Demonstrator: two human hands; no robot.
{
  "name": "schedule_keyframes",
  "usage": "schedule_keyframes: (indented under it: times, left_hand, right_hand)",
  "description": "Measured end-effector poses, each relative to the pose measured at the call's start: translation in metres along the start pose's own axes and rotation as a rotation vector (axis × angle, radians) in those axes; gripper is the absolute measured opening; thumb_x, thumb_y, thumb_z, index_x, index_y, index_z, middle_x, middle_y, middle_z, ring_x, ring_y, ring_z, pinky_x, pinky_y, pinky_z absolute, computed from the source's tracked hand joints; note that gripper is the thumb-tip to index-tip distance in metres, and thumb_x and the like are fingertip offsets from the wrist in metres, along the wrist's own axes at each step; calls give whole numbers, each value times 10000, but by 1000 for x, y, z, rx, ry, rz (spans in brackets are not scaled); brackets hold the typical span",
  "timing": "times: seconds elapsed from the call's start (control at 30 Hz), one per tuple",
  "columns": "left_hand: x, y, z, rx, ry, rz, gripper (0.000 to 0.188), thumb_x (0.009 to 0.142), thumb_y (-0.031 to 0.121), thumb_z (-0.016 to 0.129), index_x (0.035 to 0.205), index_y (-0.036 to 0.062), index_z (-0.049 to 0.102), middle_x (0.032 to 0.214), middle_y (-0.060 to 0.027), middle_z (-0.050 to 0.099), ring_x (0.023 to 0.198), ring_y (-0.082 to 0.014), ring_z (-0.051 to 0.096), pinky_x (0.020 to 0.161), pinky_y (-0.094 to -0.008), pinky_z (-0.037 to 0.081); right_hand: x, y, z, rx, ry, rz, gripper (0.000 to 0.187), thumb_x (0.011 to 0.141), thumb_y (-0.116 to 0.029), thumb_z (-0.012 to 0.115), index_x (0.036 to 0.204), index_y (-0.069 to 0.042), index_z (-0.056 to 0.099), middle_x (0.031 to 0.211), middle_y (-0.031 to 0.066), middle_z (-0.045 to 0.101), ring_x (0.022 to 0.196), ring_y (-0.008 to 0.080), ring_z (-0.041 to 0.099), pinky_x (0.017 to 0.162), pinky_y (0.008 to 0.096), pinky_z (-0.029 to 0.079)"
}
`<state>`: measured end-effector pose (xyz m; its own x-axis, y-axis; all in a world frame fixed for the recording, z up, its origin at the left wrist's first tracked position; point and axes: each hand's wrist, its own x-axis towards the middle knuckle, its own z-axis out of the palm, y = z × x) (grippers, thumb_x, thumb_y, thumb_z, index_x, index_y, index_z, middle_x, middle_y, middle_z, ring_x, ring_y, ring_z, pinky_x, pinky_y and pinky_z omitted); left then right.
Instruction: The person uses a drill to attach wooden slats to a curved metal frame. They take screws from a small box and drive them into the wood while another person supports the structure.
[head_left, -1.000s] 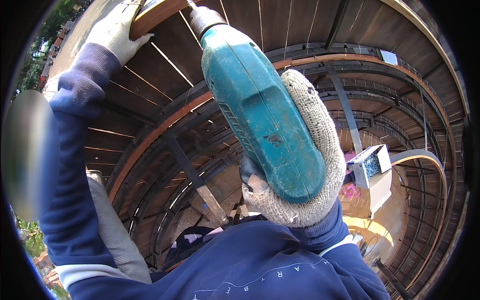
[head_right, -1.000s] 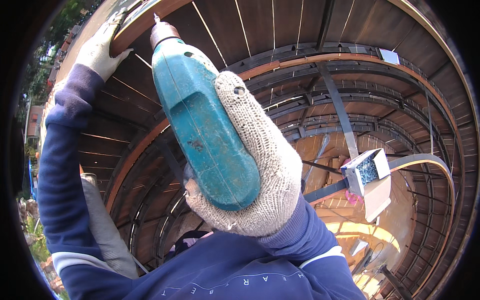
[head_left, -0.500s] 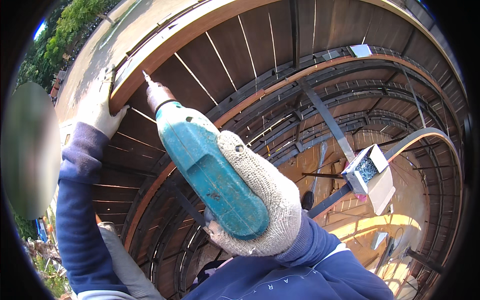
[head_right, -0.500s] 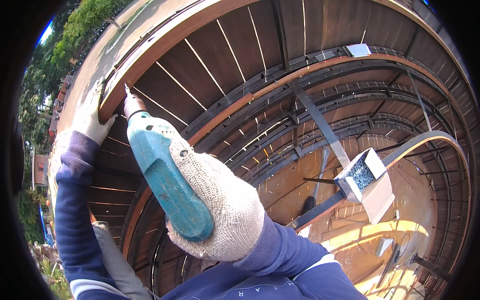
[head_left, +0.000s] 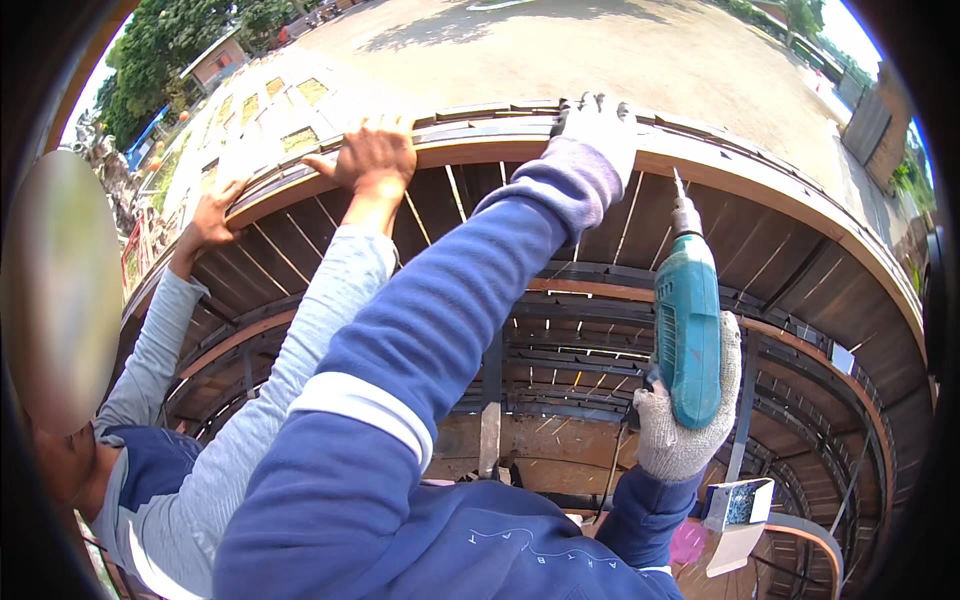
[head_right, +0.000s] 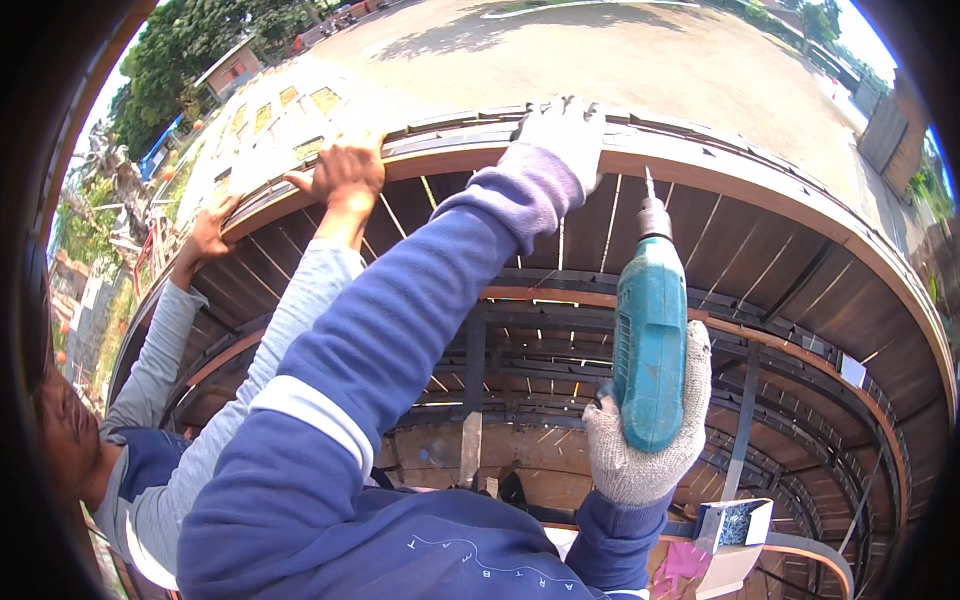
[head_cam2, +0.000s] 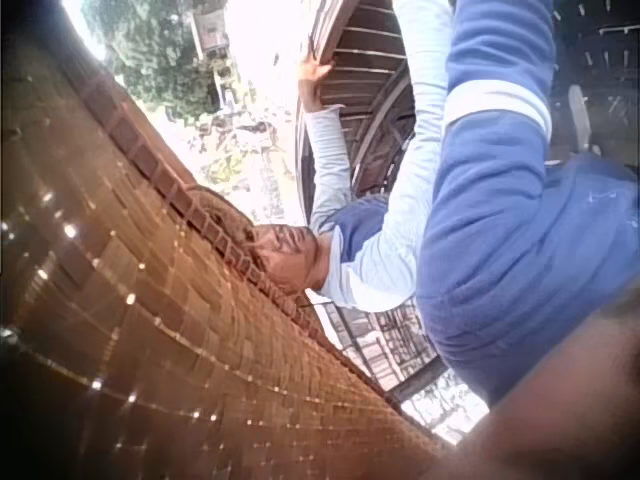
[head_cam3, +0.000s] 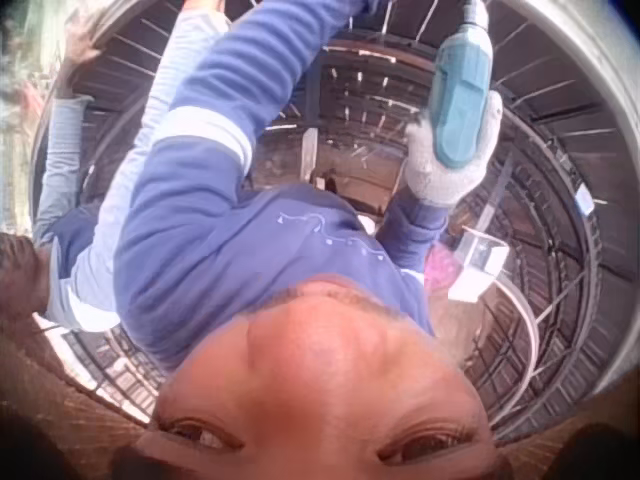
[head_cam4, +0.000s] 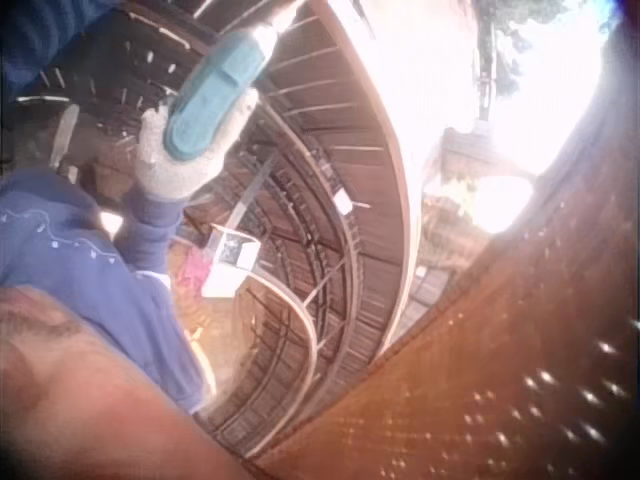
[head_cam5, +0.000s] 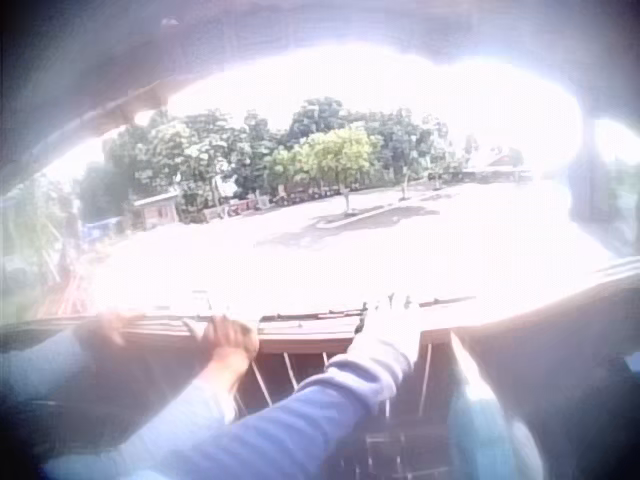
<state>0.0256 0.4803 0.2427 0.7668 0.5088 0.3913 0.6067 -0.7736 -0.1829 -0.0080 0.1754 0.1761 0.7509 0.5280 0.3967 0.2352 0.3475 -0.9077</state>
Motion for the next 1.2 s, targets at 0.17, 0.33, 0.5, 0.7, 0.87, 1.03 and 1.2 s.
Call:
schedule_keyframes:
  times: [0.17,0.33,0.5,0.7,0.87,1.03,1.2]
  left_hand:
    - [7,-1,-6,-84,-91,-8,658,940,272,681,1502,2,468,1465,-239,533,1382,-360,518,1164,-552,387]
    - [6,-4,-21,-59,-185,32,658,940,266,688,1491,-20,469,1430,-250,558,1353,-369,542,1133,-553,419]
    - [14,7,-19,-70,-141,118,528,955,243,643,1413,4,537,1361,-238,598,1290,-367,584,1085,-530,465]
    - [0,-20,-12,18,-101,68,729,877,423,772,1447,41,523,1377,-176,605,1298,-328,578,1100,-465,464]
    - [18,5,-21,64,-226,86,950,861,466,795,1599,53,360,1572,-200,461,1444,-359,459,1193,-476,392]
    - [36,-7,-27,50,-373,28,1183,726,466,895,1667,201,230,1603,-187,432,1475,-384,422,1224,-493,361]
    - [46,-15,-13,-16,-352,59,1179,713,429,909,1665,231,241,1491,-257,512,1358,-415,538,1176,-455,439]
  right_hand:
    - [-4,0,-4,-121,-29,-47,965,777,-146,835,1608,-16,363,1570,151,477,1341,256,564,1064,367,520]
    - [0,-2,-2,-109,-7,-61,950,663,75,588,1590,-10,399,1466,160,556,1176,229,647,1002,347,541]
    - [3,1,-12,-133,6,-41,930,705,15,665,1594,-8,390,1514,161,523,1250,250,621,1042,368,529]
    - [6,-3,-6,-26,-88,7,958,723,6,751,1595,34,354,1516,182,536,1311,257,602,1068,372,523]
    - [10,5,-20,-218,-61,-28,1006,737,-135,863,1584,45,351,1441,186,599,1242,242,649,1041,353,537]
    - [10,-1,-21,-313,-69,-85,966,737,-205,856,1547,73,408,1465,221,588,1308,268,617,1119,384,473]
    - [7,-6,-21,-253,-47,-72,900,749,-169,858,1523,55,457,1474,272,561,1338,372,607,1126,410,473]
